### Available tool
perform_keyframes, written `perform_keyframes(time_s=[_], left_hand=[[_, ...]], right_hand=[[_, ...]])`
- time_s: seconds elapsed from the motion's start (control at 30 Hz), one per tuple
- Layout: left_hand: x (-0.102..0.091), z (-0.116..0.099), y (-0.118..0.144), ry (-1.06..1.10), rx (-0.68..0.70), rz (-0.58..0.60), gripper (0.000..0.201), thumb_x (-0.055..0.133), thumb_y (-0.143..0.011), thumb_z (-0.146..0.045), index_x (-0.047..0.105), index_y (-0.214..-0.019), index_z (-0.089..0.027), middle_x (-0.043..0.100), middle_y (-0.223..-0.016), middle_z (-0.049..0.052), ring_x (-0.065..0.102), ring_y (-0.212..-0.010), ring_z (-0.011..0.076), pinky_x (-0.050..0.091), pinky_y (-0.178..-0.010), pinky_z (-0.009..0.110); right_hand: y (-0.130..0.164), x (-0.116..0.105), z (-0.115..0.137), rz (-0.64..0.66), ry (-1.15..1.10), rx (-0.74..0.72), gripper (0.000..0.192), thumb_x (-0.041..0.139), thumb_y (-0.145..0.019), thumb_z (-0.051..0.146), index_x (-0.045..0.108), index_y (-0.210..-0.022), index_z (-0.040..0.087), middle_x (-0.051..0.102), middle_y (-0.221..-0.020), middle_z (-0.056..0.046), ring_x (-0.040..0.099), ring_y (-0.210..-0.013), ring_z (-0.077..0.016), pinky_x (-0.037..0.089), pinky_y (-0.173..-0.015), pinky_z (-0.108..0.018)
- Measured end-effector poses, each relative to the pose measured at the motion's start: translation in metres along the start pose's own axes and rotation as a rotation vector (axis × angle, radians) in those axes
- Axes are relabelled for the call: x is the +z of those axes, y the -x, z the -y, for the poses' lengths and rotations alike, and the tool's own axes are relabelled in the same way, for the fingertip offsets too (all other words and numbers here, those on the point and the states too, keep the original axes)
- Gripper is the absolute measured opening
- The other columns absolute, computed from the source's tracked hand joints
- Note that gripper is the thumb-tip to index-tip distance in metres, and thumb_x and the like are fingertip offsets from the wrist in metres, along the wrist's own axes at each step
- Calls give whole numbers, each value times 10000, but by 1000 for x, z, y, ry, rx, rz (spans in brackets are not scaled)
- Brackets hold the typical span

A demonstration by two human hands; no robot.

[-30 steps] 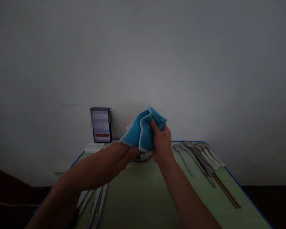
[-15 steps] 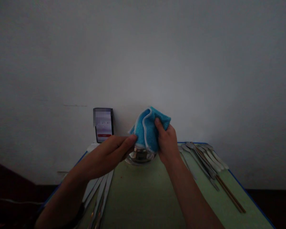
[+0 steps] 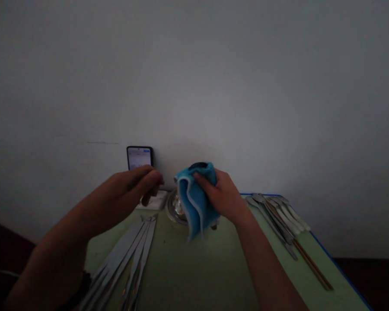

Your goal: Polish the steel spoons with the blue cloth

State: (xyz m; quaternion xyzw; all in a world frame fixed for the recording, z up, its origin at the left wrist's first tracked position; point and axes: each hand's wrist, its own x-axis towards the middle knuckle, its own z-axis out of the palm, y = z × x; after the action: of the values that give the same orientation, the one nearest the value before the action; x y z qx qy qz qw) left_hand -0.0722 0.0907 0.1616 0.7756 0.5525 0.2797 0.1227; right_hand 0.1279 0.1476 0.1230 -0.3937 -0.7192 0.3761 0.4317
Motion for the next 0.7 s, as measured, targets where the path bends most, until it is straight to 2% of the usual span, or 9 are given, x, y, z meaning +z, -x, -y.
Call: perform_keyframes(time_s=[0.1, 0.23, 0.37, 0.47, 0.5, 0.57, 0.7], left_hand=[[4, -5, -2, -20, 54, -15, 338, 329, -868, -446, 521, -811, -174, 559, -672, -16, 492, -585, 107, 338, -542, 222], [11, -9, -3, -99, 91, 80, 350, 343, -858, -465, 525, -795, -173, 558, -668, -6, 491, -587, 115, 329, -526, 221], [13, -5, -6, -158, 163, 164, 358, 297, -889, -382, 565, -771, -175, 584, -674, 5, 506, -594, 114, 343, -546, 220], [7, 6, -8, -207, 101, 99, 375, 285, -886, -383, 595, -852, -176, 615, -734, 25, 532, -646, 130, 368, -601, 234], [5, 11, -8, -214, 57, 57, 376, 286, -882, -389, 596, -891, -175, 621, -739, 27, 535, -646, 132, 371, -603, 236], [0, 19, -8, -207, -9, 17, 380, 298, -874, -396, 597, -907, -164, 614, -699, 21, 527, -612, 127, 365, -576, 230], [-1, 24, -5, -94, 8, 108, 365, 301, -876, -374, 583, -954, -157, 610, -717, 14, 519, -615, 114, 359, -569, 217]], right_hand=[[5, 1, 12, 155, 160, -108, 259, 479, -800, 414, 580, -755, 179, 591, -690, 13, 515, -624, -111, 402, -582, -225], [9, 7, 22, 301, 270, -178, 235, 443, -831, 370, 581, -795, 183, 611, -731, 5, 537, -670, -118, 402, -612, -222], [9, 4, 21, 420, 345, -158, 263, 426, -835, 387, 586, -813, 179, 625, -779, -11, 548, -680, -127, 409, -627, -235], [9, -11, 16, 551, 366, -90, 246, 461, -813, 390, 596, -806, 185, 617, -728, 1, 539, -630, -123, 408, -566, -227], [9, -17, 13, 569, 367, -71, 239, 474, -806, 388, 598, -793, 184, 613, -713, 3, 537, -620, -122, 408, -554, -225], [10, -30, 9, 521, 347, -33, 262, 455, -811, 401, 593, -763, 184, 596, -669, 9, 525, -581, -116, 404, -521, -221], [12, -45, 6, 503, 369, -1, 294, 440, -814, 432, 580, -726, 188, 585, -652, 14, 520, -563, -110, 409, -519, -218]])
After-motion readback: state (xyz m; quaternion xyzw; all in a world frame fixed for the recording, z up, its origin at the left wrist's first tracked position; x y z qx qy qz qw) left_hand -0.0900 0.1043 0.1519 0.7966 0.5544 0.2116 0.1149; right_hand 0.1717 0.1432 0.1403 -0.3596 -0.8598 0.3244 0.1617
